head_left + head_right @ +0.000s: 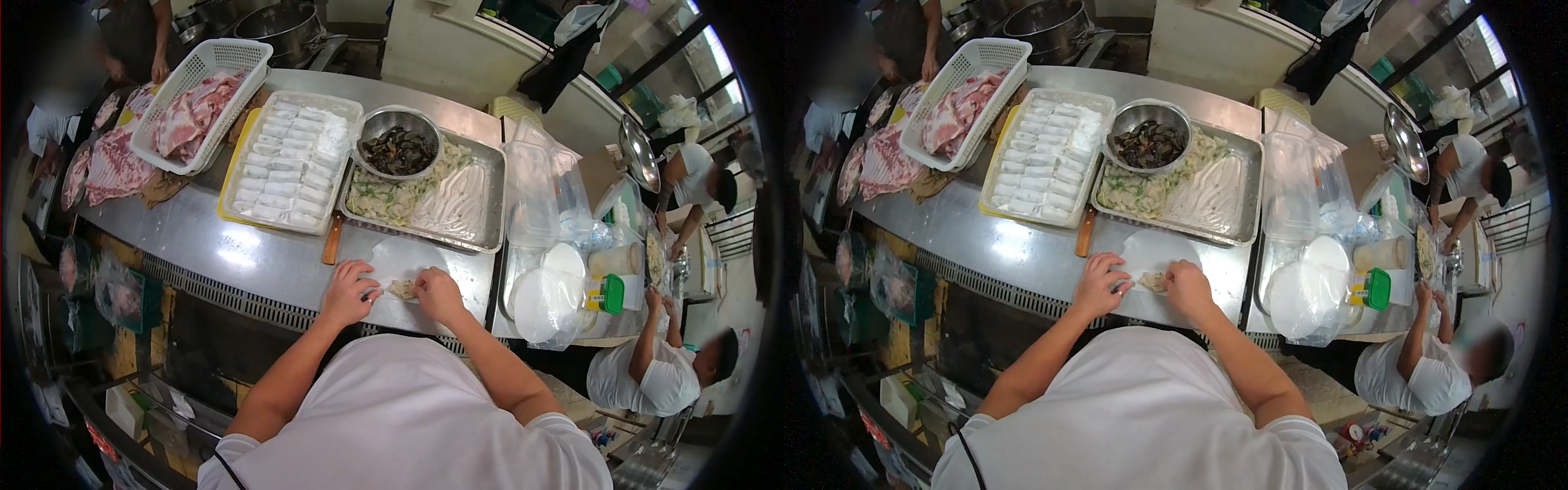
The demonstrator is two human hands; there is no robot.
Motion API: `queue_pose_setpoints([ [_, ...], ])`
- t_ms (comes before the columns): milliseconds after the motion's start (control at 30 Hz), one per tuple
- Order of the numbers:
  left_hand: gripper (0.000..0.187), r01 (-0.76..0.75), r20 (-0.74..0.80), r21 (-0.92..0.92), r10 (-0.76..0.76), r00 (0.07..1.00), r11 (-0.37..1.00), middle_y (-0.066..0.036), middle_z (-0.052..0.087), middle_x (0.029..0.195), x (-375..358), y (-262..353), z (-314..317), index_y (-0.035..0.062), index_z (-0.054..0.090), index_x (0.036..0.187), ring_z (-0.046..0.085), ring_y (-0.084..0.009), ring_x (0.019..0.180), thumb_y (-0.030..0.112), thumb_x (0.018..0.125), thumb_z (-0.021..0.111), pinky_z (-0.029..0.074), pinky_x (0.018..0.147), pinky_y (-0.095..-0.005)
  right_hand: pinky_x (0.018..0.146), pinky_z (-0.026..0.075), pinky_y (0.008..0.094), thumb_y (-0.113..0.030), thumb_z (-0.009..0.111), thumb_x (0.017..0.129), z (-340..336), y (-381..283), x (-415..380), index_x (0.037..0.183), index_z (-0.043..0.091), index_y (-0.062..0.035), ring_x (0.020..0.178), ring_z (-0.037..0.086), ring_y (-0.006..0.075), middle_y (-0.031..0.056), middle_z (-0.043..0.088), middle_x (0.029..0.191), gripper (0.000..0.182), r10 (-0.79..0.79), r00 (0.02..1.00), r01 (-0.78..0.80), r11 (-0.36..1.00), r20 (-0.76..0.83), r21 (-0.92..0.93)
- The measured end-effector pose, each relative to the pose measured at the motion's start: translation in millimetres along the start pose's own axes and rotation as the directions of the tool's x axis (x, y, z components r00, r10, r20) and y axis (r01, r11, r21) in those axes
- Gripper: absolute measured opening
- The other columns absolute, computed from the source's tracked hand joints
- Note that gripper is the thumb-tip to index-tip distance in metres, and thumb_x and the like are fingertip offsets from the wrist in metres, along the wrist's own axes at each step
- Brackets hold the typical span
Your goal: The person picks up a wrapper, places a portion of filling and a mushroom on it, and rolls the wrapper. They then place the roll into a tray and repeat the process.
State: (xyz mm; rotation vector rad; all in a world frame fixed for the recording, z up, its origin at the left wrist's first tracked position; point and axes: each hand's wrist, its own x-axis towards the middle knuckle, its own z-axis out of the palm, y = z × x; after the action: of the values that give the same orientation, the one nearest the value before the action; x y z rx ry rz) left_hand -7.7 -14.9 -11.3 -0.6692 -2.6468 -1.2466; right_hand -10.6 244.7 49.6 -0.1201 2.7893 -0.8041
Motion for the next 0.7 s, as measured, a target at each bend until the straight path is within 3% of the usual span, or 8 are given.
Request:
queue_pose_setpoints([
  [200,0.019,0.000,0.010,-0.001,0.000,1.000,1.000,-0.009,0.069,0.130,0,-1,1,0.0103,0.081,0.098,0.058,-0.0379,0.137,0.015,0.081,0.089,0.041,0.121,-0.0575,0.095,0.060,0.0481,-0.008,0.077,0.087,-11,8,-7,0.109,0.081,-0.0043,0.103,0.071,0.0393,0.0158,0.073,0.101,0.023,-0.082,0.995,0.086,0.995,-0.063,0.052],
  [400,0.025,0.045,0.027,-0.028,-0.044,0.999,0.999,-0.012,0.066,0.136,3,0,-2,0.0093,0.079,0.107,0.057,-0.0373,0.138,0.015,0.084,0.085,0.039,0.123,-0.0576,0.085,0.060,0.0433,-0.010,0.079,0.088,-17,-7,-2,0.108,0.081,-0.0028,0.093,0.074,0.0342,0.0137,0.075,0.096,0.021,-0.026,0.999,0.028,0.998,-0.037,0.051],
  [500,0.028,0.034,0.005,0.025,-0.035,0.999,0.999,-0.015,0.063,0.142,3,9,-5,0.0085,0.078,0.110,0.056,-0.0384,0.140,0.016,0.084,0.085,0.038,0.124,-0.0584,0.082,0.060,0.0455,-0.009,0.078,0.088,-38,-21,11,0.102,0.080,-0.0022,0.090,0.073,0.0367,0.0166,0.074,0.094,0.016,-0.004,1.000,0.004,0.992,-0.007,0.126],
  [600,0.030,0.042,0.016,0.038,-0.042,0.999,0.998,-0.016,0.061,0.145,4,12,-6,0.0084,0.078,0.111,0.055,-0.0396,0.141,0.017,0.083,0.085,0.037,0.124,-0.0593,0.080,0.060,0.0454,-0.011,0.078,0.090,-61,-27,37,0.103,0.081,-0.0022,0.086,0.073,0.0372,0.0184,0.075,0.094,0.016,-0.119,0.983,0.146,0.967,-0.139,0.208],
  [700,0.031,0.039,0.015,0.047,-0.040,0.999,0.998,-0.016,0.062,0.145,5,11,-6,0.0090,0.078,0.112,0.054,-0.0402,0.142,0.018,0.084,0.085,0.037,0.124,-0.0596,0.082,0.060,0.0451,-0.013,0.076,0.091,-98,-41,83,0.107,0.081,-0.0018,0.088,0.074,0.0375,0.0195,0.078,0.100,0.020,-0.171,0.961,0.207,0.966,-0.215,0.157],
])
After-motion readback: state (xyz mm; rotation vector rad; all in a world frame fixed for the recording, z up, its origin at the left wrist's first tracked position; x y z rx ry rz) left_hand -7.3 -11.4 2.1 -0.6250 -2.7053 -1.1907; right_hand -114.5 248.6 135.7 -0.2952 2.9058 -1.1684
